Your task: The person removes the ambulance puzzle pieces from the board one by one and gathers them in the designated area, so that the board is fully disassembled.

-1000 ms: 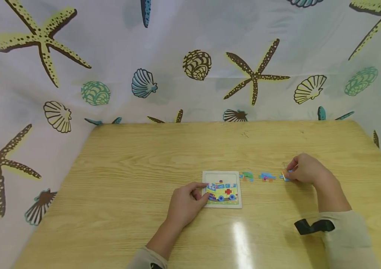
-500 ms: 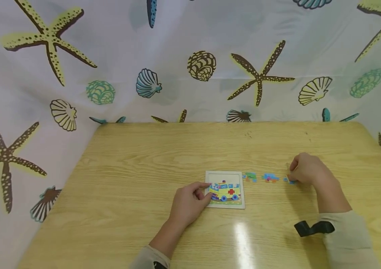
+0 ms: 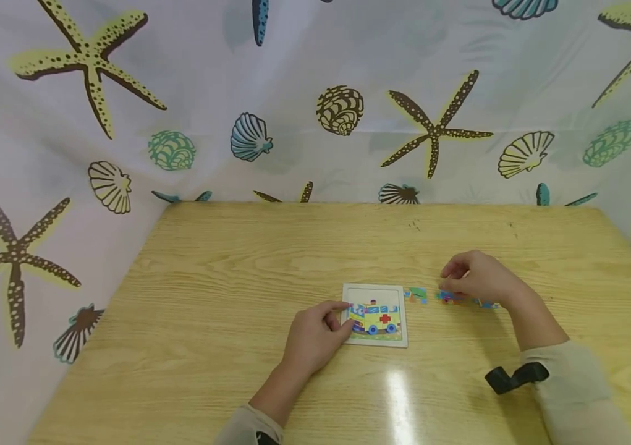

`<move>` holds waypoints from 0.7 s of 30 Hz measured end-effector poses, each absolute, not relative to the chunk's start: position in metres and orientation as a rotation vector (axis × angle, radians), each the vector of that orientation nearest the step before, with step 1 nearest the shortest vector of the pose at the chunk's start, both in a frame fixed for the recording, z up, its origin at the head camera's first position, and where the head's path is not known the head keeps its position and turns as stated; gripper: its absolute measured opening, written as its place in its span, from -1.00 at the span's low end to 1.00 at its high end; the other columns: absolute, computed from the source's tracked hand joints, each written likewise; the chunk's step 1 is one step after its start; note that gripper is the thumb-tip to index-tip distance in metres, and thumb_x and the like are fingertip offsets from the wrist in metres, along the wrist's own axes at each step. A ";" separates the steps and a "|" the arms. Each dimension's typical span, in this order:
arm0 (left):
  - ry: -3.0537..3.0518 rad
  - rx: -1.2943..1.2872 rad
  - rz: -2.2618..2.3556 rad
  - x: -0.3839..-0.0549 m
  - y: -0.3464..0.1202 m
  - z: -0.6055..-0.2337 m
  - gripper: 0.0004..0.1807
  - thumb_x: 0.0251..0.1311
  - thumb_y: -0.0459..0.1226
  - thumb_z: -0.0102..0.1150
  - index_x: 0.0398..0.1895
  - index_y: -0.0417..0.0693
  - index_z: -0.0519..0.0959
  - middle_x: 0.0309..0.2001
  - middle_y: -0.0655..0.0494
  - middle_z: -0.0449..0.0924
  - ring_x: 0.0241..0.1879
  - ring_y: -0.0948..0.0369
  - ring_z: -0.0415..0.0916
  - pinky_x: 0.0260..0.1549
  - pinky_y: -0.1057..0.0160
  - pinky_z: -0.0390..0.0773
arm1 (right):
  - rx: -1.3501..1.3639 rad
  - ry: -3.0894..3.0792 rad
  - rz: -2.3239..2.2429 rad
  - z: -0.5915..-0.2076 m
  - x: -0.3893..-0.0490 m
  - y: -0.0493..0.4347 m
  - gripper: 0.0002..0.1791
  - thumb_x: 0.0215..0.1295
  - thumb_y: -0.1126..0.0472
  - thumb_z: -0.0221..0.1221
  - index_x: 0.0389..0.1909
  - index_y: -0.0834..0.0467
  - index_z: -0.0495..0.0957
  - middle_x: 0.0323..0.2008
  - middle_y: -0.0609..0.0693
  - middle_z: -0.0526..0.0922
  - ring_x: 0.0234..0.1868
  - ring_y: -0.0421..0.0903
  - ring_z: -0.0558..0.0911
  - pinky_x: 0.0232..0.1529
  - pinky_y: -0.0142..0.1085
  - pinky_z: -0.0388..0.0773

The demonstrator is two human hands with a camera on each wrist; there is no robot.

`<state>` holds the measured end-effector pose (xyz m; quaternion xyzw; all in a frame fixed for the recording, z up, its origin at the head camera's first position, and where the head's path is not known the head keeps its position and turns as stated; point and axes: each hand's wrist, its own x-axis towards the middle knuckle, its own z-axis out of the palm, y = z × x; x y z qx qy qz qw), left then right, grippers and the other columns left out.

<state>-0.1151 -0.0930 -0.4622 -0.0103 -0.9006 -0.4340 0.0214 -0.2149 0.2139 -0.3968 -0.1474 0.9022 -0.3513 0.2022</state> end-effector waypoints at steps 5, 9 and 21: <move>-2.793 -0.036 -1.345 -0.115 -0.092 -0.463 -0.71 0.18 -0.17 0.37 -0.03 0.03 0.72 -0.59 0.28 0.46 -0.65 0.35 0.27 -0.59 0.41 0.29 | -0.423 2.494 -1.016 -0.402 -0.213 0.200 -0.78 0.33 0.20 0.26 -0.16 0.29 0.61 -0.36 0.06 0.58 -0.42 -0.08 0.61 -0.38 -0.25 0.58; -2.795 -0.039 -1.342 -0.116 -0.092 -0.463 -0.71 0.18 -0.17 0.37 -0.03 0.03 0.72 -0.59 0.28 0.46 -0.65 0.35 0.27 -0.60 0.41 0.29 | -0.479 2.520 -0.992 -0.401 -0.210 0.185 -0.81 0.30 0.21 0.28 -0.18 0.26 0.62 -0.38 0.04 0.59 -0.42 -0.10 0.56 -0.39 -0.29 0.53; -2.795 -0.049 -1.337 -0.116 -0.095 -0.464 -0.71 0.19 -0.16 0.36 -0.03 0.03 0.72 -0.58 0.28 0.46 -0.65 0.35 0.27 -0.59 0.41 0.29 | -0.597 2.481 -0.925 -0.402 -0.207 0.143 -0.82 0.30 0.17 0.31 -0.17 0.19 0.71 -0.35 -0.01 0.67 -0.36 -0.15 0.54 -0.32 -0.31 0.52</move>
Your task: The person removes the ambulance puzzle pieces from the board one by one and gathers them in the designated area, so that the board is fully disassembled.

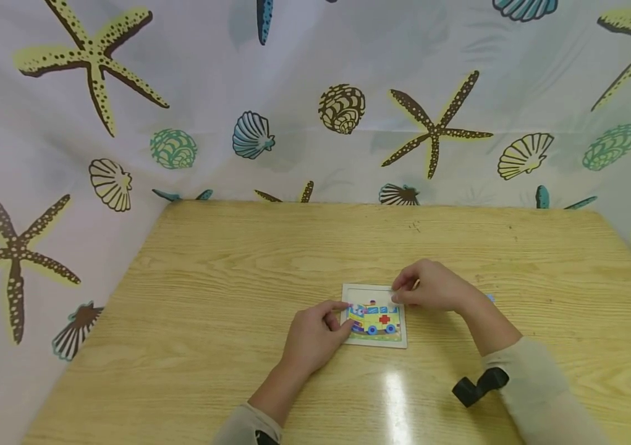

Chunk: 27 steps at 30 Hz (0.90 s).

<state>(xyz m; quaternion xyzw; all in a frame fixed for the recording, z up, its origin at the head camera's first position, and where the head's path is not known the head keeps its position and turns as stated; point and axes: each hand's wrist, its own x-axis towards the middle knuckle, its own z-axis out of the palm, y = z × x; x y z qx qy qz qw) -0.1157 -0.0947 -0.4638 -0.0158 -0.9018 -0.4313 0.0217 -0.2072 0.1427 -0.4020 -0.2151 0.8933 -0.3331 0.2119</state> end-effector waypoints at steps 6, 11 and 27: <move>-2.792 -0.048 -1.341 -0.116 -0.094 -0.464 -0.71 0.19 -0.16 0.36 -0.03 0.03 0.71 -0.58 0.28 0.45 -0.64 0.35 0.28 -0.58 0.41 0.29 | -0.668 2.433 -0.934 -0.405 -0.212 0.130 -0.80 0.30 0.17 0.30 -0.15 0.20 0.71 -0.38 -0.01 0.66 -0.45 -0.16 0.56 -0.35 -0.30 0.54; -2.792 -0.062 -1.341 -0.116 -0.095 -0.463 -0.71 0.19 -0.16 0.35 -0.03 0.02 0.71 -0.58 0.28 0.45 -0.65 0.36 0.27 -0.59 0.41 0.29 | -0.736 2.348 -0.969 -0.408 -0.206 0.115 -0.81 0.29 0.25 0.29 -0.13 0.25 0.69 -0.40 -0.01 0.69 -0.43 -0.18 0.62 -0.32 -0.31 0.58; -2.808 -0.126 -1.338 -0.117 -0.100 -0.465 -0.65 0.14 -0.15 0.38 0.00 -0.01 0.69 -0.59 0.29 0.46 -0.66 0.38 0.27 -0.59 0.41 0.32 | -0.664 2.450 -0.868 -0.413 -0.185 0.086 -0.75 0.22 0.26 0.37 -0.09 0.23 0.70 -0.34 -0.07 0.67 -0.36 -0.20 0.60 -0.28 -0.34 0.58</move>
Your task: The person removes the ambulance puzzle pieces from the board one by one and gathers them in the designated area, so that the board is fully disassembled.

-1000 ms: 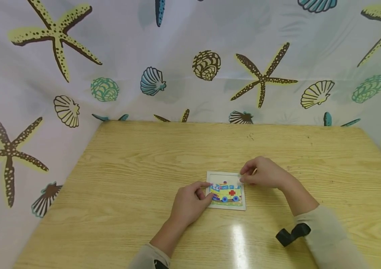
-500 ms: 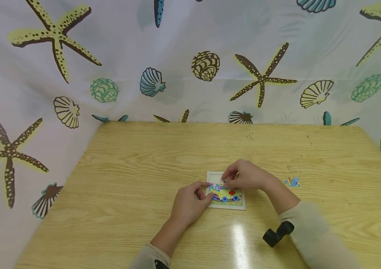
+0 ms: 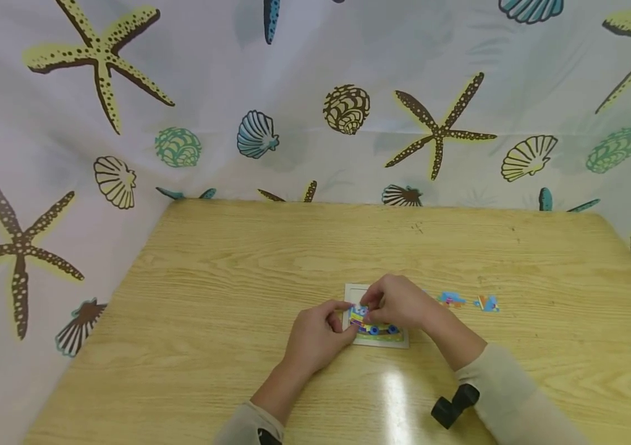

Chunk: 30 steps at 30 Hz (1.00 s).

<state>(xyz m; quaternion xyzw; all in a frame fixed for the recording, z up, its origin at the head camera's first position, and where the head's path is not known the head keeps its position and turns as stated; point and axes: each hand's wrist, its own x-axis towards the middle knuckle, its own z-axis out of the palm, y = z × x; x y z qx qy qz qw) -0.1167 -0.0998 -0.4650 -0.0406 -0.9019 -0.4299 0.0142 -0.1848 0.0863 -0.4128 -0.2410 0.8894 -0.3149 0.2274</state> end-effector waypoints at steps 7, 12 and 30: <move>-2.818 -0.136 -1.301 -0.117 -0.100 -0.464 -0.60 0.10 -0.14 0.40 0.03 0.02 0.66 -0.59 0.31 0.46 -0.63 0.38 0.31 -0.54 0.38 0.36 | -0.642 2.463 -0.905 -0.414 -0.186 0.086 -0.79 0.19 0.25 0.39 -0.15 0.17 0.70 -0.34 -0.06 0.65 -0.37 -0.19 0.58 -0.30 -0.34 0.54; -2.825 -0.145 -1.307 -0.118 -0.098 -0.463 -0.57 0.10 -0.16 0.40 0.06 0.06 0.59 -0.57 0.30 0.48 -0.62 0.37 0.33 -0.55 0.37 0.36 | -0.620 2.480 -0.920 -0.414 -0.185 0.088 -0.78 0.15 0.26 0.42 -0.18 0.14 0.66 -0.26 -0.04 0.66 -0.28 -0.17 0.62 -0.23 -0.29 0.58; -2.845 -0.133 -1.323 -0.118 -0.098 -0.465 -0.58 0.13 -0.16 0.39 0.07 -0.04 0.65 -0.55 0.29 0.51 -0.62 0.38 0.33 -0.54 0.39 0.34 | -0.569 2.154 -1.383 -0.426 -0.178 0.099 -0.86 0.35 0.29 0.23 -0.15 0.27 0.55 -0.28 0.07 0.55 -0.27 -0.07 0.69 -0.23 -0.25 0.64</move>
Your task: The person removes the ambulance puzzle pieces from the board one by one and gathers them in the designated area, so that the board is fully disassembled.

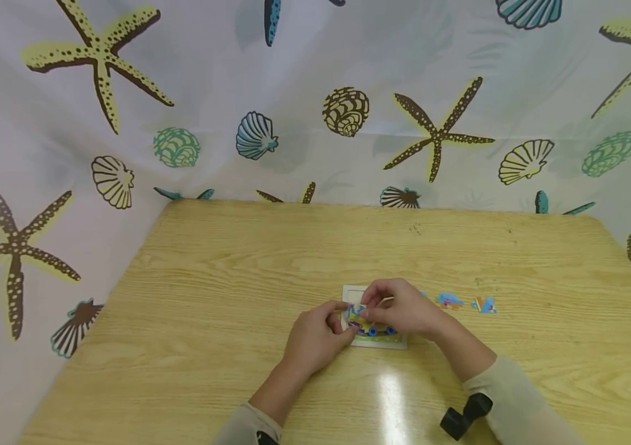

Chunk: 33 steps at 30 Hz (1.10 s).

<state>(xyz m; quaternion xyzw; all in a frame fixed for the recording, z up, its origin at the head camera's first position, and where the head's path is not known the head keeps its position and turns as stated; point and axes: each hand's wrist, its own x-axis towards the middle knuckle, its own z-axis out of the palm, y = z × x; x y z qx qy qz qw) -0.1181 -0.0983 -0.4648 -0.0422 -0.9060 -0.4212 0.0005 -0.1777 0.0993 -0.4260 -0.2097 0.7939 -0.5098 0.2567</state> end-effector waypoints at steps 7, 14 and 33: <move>-2.833 -0.135 -1.320 -0.118 -0.099 -0.465 -0.57 0.11 -0.15 0.40 0.06 -0.07 0.65 -0.55 0.28 0.49 -0.61 0.35 0.33 -0.53 0.38 0.34 | -0.486 2.117 -1.458 -0.428 -0.179 0.116 -0.77 0.34 0.28 0.26 -0.09 0.32 0.54 -0.24 0.12 0.54 -0.22 -0.05 0.74 -0.16 -0.24 0.69; -2.845 -0.107 -1.322 -0.117 -0.097 -0.464 -0.57 0.12 -0.12 0.40 0.06 -0.01 0.65 -0.56 0.29 0.47 -0.60 0.35 0.32 -0.51 0.37 0.34 | -0.471 2.266 -1.390 -0.426 -0.177 0.139 -0.79 0.29 0.22 0.31 -0.13 0.24 0.61 -0.27 0.10 0.57 -0.26 -0.07 0.66 -0.20 -0.31 0.68; -2.865 -0.109 -1.287 -0.117 -0.097 -0.462 -0.58 0.15 -0.08 0.38 0.08 0.02 0.65 -0.57 0.32 0.46 -0.59 0.36 0.32 -0.46 0.36 0.37 | -0.276 2.341 -1.323 -0.416 -0.172 0.172 -0.77 0.30 0.30 0.29 -0.11 0.36 0.65 -0.36 0.05 0.55 -0.30 -0.11 0.64 -0.19 -0.30 0.69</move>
